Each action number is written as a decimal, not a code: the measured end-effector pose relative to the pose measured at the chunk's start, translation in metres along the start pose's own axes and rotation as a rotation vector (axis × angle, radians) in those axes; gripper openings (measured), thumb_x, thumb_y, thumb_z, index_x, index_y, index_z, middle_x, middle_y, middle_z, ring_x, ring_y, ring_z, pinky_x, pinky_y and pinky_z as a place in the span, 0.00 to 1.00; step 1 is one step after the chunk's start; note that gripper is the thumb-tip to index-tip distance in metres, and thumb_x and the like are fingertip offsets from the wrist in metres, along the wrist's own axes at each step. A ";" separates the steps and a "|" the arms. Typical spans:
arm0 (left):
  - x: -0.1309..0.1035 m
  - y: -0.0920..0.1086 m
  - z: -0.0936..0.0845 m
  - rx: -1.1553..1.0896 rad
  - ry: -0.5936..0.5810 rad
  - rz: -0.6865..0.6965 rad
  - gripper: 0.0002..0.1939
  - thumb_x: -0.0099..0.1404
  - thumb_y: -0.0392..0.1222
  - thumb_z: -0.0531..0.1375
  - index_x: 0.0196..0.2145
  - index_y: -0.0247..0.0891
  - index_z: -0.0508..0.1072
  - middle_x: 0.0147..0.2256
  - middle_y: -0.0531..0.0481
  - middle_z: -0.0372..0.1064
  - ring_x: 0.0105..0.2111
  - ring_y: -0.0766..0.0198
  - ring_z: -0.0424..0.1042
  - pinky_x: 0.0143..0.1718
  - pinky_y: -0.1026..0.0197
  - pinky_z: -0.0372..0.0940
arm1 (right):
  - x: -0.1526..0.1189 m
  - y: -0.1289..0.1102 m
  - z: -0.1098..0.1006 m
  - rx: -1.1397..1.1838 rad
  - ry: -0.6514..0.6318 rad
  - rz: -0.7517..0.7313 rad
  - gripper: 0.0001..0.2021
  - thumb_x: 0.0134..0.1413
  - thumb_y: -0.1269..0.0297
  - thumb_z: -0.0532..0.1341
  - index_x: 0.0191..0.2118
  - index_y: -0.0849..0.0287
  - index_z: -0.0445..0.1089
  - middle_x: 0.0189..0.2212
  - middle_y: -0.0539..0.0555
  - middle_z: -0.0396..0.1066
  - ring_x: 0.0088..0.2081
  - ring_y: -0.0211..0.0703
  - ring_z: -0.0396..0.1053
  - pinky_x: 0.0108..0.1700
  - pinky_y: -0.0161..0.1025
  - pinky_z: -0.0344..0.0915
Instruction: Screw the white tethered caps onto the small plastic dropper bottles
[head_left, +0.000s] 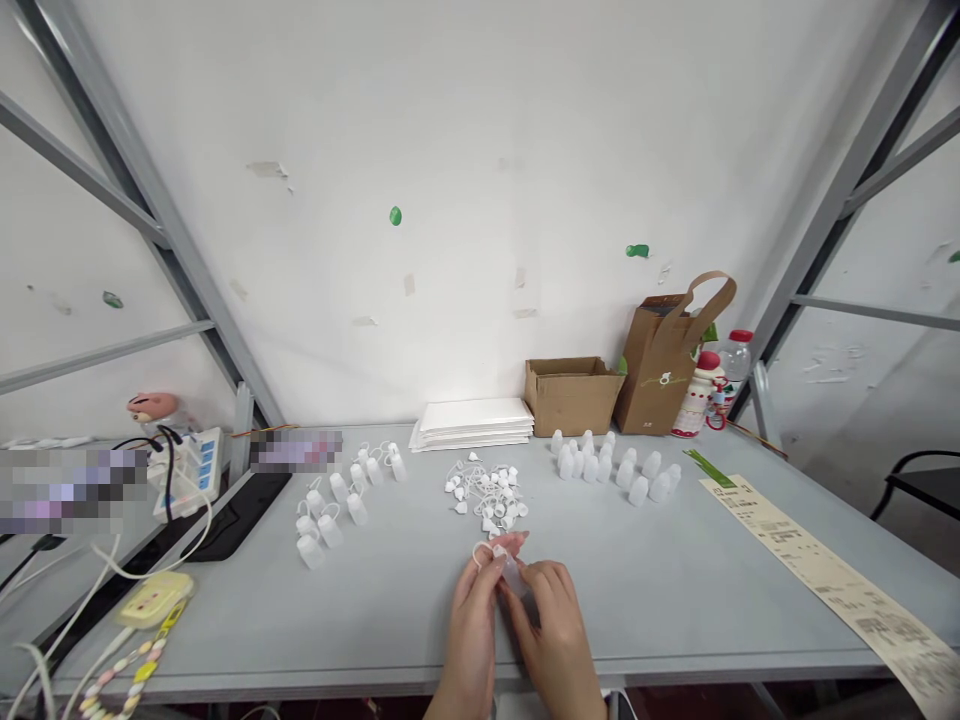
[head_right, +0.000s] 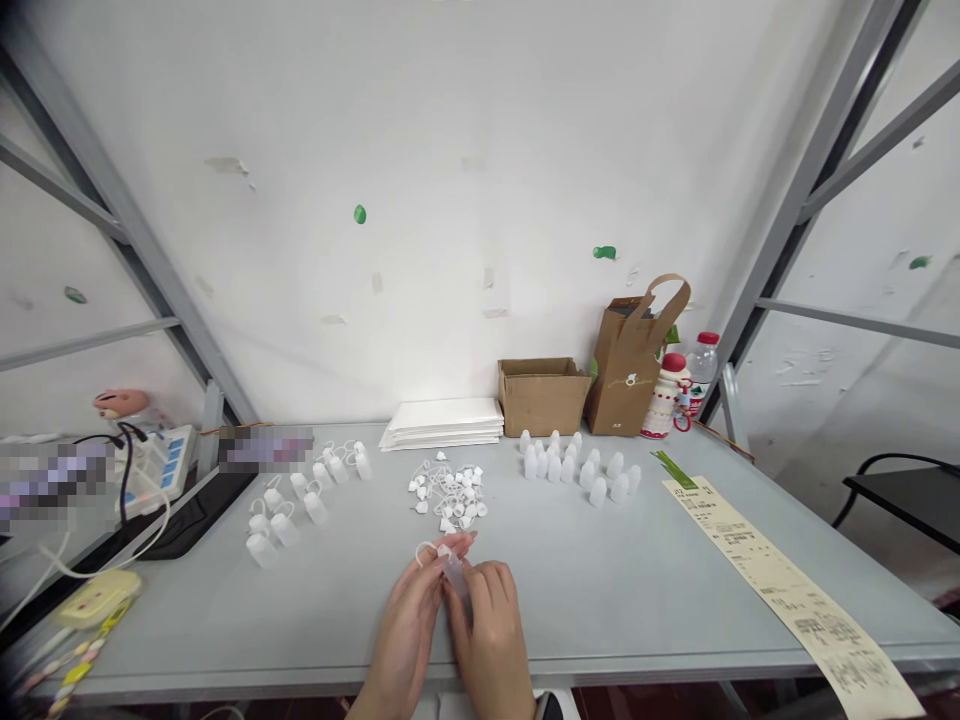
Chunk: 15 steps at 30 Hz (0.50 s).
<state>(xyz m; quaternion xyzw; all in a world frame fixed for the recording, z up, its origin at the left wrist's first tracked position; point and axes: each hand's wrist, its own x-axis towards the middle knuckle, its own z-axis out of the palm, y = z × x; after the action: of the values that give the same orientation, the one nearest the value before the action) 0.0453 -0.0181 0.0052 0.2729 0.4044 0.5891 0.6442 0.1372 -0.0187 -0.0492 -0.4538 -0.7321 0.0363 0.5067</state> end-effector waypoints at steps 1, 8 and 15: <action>0.000 0.000 0.000 0.003 -0.004 -0.004 0.12 0.54 0.42 0.60 0.36 0.36 0.76 0.44 0.44 0.74 0.53 0.52 0.63 0.55 0.54 0.52 | 0.000 0.000 0.000 -0.016 0.000 -0.008 0.06 0.59 0.74 0.52 0.41 0.60 0.61 0.29 0.55 0.63 0.33 0.47 0.61 0.33 0.45 0.64; 0.001 -0.003 -0.005 -0.026 -0.045 -0.030 0.17 0.57 0.42 0.57 0.44 0.36 0.73 0.45 0.43 0.73 0.53 0.53 0.63 0.56 0.52 0.51 | -0.001 0.001 -0.001 -0.113 0.001 -0.041 0.08 0.59 0.74 0.52 0.43 0.61 0.62 0.28 0.56 0.62 0.32 0.47 0.60 0.31 0.45 0.64; 0.004 -0.007 -0.007 0.000 -0.030 -0.016 0.18 0.57 0.43 0.56 0.44 0.36 0.73 0.44 0.42 0.73 0.51 0.52 0.65 0.54 0.52 0.54 | 0.000 0.000 -0.002 -0.168 0.023 -0.063 0.10 0.59 0.73 0.51 0.45 0.62 0.64 0.27 0.56 0.63 0.31 0.47 0.60 0.31 0.44 0.64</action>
<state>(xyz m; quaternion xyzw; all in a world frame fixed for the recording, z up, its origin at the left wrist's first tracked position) 0.0427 -0.0161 -0.0048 0.2786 0.3967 0.5797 0.6550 0.1387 -0.0191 -0.0481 -0.4719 -0.7407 -0.0463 0.4759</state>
